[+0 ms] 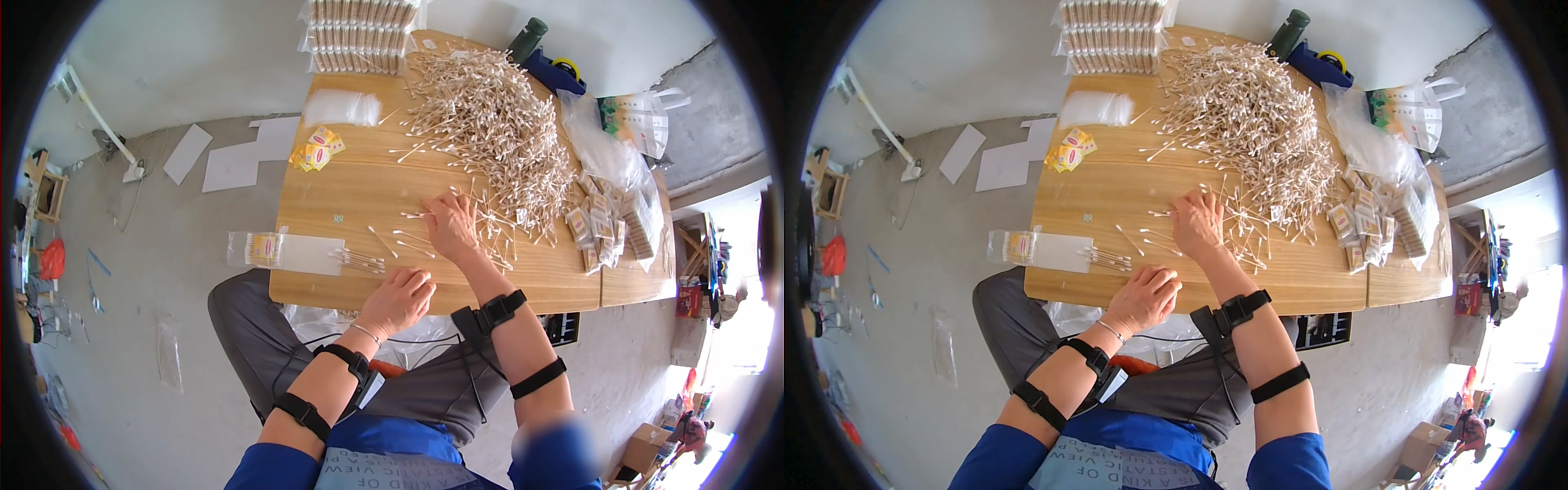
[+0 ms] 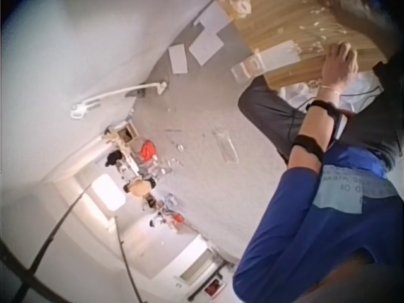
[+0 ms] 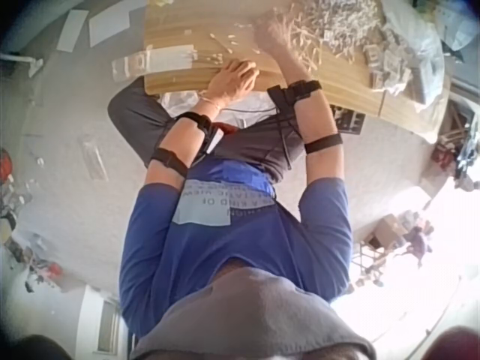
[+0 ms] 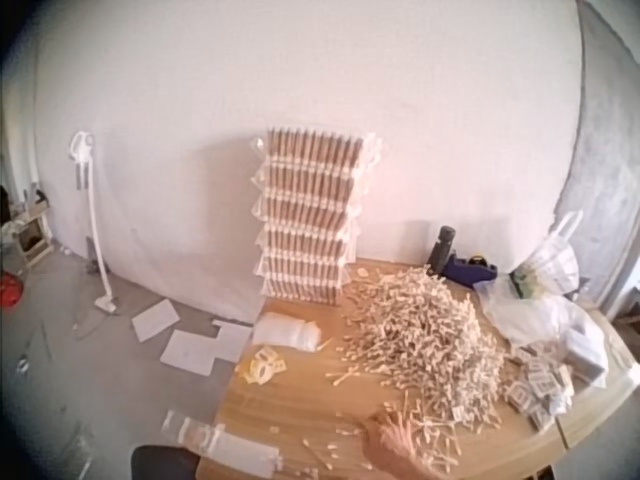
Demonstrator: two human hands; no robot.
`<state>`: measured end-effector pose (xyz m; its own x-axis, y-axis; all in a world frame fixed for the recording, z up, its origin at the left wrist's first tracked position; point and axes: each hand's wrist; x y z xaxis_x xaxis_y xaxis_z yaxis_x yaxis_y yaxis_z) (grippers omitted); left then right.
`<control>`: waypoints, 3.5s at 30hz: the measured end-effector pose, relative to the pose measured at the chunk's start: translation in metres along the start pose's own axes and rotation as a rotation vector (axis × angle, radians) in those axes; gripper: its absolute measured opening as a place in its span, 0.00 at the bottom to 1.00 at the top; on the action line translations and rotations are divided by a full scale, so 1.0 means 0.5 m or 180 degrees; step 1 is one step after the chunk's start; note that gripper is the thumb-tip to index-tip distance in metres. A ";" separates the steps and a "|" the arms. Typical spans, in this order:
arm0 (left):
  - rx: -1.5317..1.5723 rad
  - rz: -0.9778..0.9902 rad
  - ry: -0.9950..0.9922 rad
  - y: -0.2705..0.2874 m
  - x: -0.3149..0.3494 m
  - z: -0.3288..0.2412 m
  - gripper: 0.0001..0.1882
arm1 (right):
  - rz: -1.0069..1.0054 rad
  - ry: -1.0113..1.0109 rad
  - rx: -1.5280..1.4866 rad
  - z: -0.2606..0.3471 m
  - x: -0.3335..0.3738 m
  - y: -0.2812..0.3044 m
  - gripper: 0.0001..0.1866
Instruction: Sorting and counting cotton swabs in a workshop environment
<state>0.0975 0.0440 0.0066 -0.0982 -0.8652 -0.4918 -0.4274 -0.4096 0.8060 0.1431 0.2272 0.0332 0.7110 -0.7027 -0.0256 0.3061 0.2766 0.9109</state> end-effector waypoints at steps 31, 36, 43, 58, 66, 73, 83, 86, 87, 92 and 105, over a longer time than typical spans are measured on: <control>-0.0100 -0.0022 0.0043 -0.003 0.004 -0.002 0.11 | 0.0656 0.0428 0.1378 0.033 -0.012 0.015 0.11; -0.0012 -0.0042 0.0071 -0.009 0.001 -0.003 0.12 | 0.0187 0.0136 0.0451 0.018 -0.008 0.034 0.08; -0.0040 -0.0104 0.0057 -0.013 0.008 0.000 0.12 | 0.0004 -0.0265 -0.1207 -0.017 0.143 0.051 0.08; -0.0035 0.0039 0.0117 -0.010 0.008 -0.001 0.11 | -0.0143 0.0757 -0.0370 -0.020 0.312 0.068 0.10; -0.0085 0.0002 0.0060 -0.015 0.006 0.000 0.13 | -0.0466 0.0214 -0.0203 -0.003 0.155 0.006 0.10; -0.0006 -0.0030 0.0045 -0.018 0.010 0.001 0.12 | -0.0034 0.0119 0.0108 -0.002 0.148 0.002 0.06; -0.0337 -0.0474 0.0061 -0.019 0.015 -0.004 0.17 | 0.0035 0.0269 -0.0379 -0.048 0.320 0.047 0.06; 0.0033 0.0018 0.0136 -0.014 0.014 0.000 0.17 | 0.0329 0.0162 -0.0561 -0.051 0.318 0.050 0.05; -0.0004 0.0070 0.0023 -0.014 0.015 0.001 0.16 | 0.0123 0.0140 -0.0611 -0.052 0.313 0.043 0.04; -0.0005 0.0030 -0.0042 -0.014 0.020 0.005 0.12 | 0.0127 0.0276 -0.0534 -0.043 0.305 0.022 0.03; 0.0282 0.0021 0.0195 -0.010 0.016 0.006 0.03 | -0.1022 -0.0329 -0.0420 -0.113 0.211 0.038 0.07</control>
<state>0.0962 0.0401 -0.0025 -0.0474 -0.8849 -0.4633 -0.5049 -0.3790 0.7756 0.2599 0.1952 0.0248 0.4996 -0.8282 -0.2539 0.5873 0.1084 0.8020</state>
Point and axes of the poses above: each hand's wrist, its own x-axis away from the middle knuckle, its own y-axis out of the back of the hand, z = x × y, and after that the axes turned 8 degrees about -y, right-handed
